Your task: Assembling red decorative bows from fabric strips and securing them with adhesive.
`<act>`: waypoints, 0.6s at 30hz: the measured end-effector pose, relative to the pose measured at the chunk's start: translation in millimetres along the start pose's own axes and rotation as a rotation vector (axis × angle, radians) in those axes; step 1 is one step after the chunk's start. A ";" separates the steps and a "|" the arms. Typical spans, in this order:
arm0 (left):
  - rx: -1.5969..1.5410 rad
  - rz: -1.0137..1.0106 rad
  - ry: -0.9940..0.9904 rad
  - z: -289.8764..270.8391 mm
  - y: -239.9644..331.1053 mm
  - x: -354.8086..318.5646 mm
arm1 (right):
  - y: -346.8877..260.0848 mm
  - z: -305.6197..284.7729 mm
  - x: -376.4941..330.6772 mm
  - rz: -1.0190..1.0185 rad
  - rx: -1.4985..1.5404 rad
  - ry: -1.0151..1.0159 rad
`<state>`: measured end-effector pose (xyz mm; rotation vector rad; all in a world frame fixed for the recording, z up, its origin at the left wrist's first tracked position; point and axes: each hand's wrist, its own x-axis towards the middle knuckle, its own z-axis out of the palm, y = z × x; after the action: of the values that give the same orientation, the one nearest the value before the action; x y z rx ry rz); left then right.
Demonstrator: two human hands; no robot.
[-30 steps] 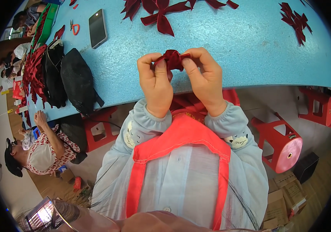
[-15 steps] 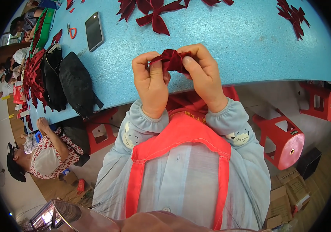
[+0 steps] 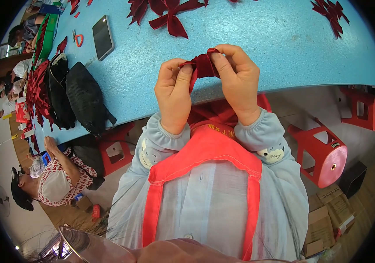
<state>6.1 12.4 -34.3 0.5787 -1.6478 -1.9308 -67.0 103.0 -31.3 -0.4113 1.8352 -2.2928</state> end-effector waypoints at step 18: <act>-0.230 -0.428 0.048 11.2 2.7 3.1 | 11.3 -7.0 -1.4 0.090 0.043 0.055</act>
<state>-3.1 18.6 -29.7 0.9338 -1.3216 -2.3460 -68.3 107.4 -43.9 -0.2566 1.7871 -2.3004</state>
